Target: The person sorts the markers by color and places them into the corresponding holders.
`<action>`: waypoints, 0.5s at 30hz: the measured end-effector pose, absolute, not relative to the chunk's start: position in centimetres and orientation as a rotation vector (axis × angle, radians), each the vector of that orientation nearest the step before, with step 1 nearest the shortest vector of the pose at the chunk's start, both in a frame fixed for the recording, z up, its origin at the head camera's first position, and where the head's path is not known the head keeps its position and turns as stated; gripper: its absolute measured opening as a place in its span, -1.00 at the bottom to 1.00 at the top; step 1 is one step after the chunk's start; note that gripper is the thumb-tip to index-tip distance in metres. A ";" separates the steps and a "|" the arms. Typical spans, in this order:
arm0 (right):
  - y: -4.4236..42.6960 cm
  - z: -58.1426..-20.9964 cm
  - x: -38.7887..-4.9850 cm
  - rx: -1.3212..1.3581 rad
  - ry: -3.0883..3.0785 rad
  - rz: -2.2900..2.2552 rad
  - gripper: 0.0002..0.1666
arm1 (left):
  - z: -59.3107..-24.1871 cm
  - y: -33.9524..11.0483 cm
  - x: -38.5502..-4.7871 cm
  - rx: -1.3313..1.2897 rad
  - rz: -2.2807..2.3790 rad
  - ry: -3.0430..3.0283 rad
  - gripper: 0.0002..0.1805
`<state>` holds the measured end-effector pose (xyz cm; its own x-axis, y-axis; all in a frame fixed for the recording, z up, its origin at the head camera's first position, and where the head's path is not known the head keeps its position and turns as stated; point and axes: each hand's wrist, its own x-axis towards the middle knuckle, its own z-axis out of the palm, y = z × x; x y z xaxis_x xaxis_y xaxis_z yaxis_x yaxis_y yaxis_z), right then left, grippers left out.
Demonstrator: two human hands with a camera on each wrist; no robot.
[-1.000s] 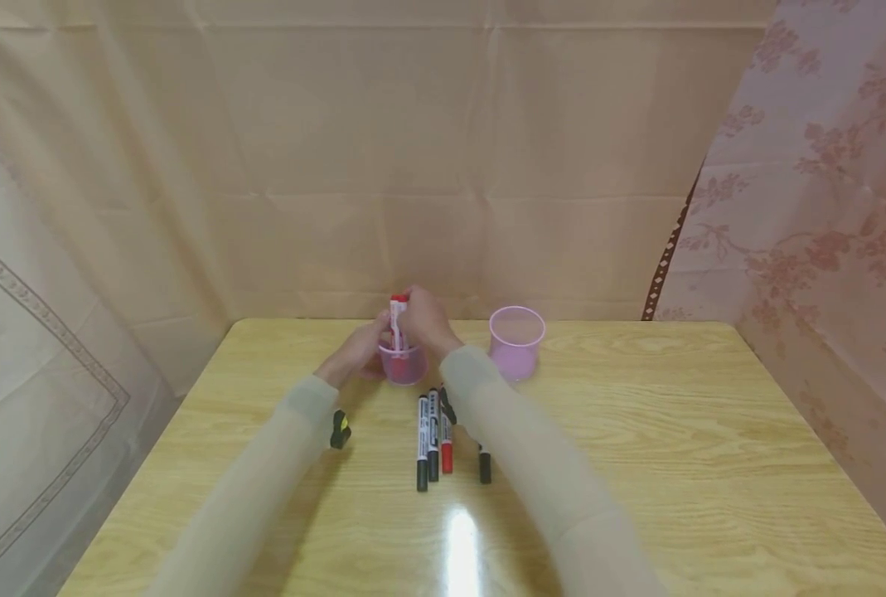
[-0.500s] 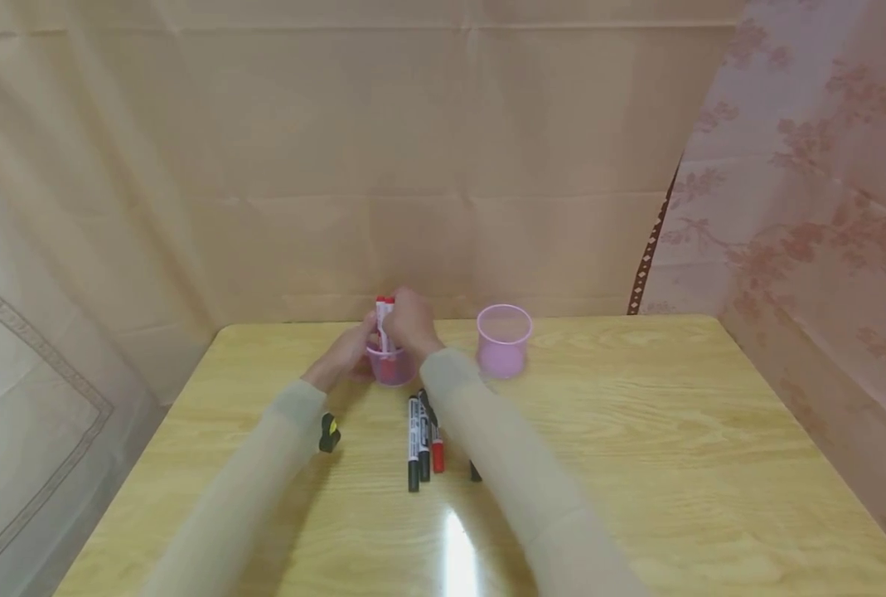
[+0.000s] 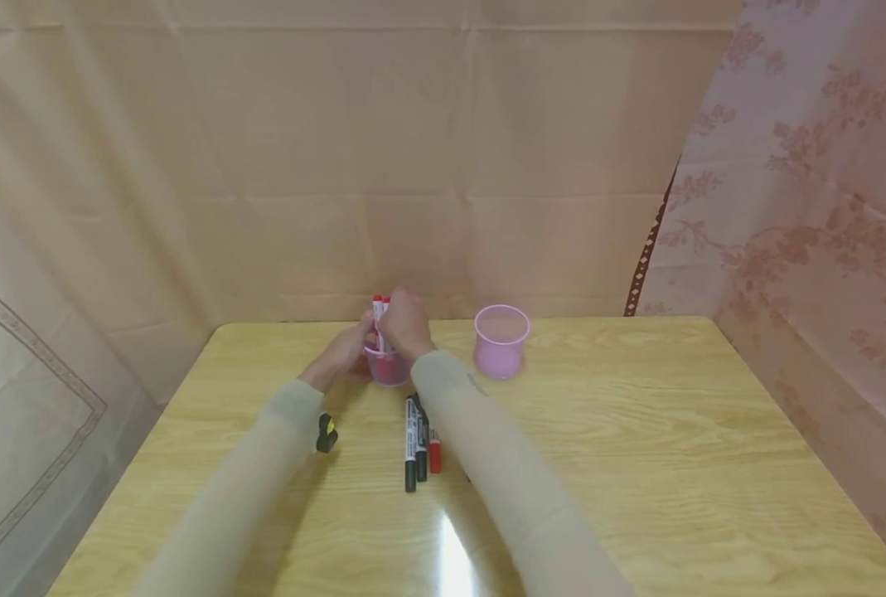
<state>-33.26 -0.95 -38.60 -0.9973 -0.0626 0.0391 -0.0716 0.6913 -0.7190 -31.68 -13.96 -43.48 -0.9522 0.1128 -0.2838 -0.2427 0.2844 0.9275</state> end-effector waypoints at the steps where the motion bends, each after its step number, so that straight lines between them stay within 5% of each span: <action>1: -1.0 -38.6 -33.2 0.112 -2.882 1.220 -0.61 | -43.5 -13.9 -31.7 -0.122 1.717 2.262 -0.17; 15: -1.1 -38.6 -33.3 0.097 -2.870 1.203 -0.64 | -43.6 -14.1 -31.8 -0.130 1.716 2.258 -0.13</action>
<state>-33.34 -1.14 -38.65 -0.9977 -0.0465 0.0501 -0.0683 0.6995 -0.7113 -31.75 -14.11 -43.57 -0.9506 0.1089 -0.2907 -0.2509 0.2818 0.9261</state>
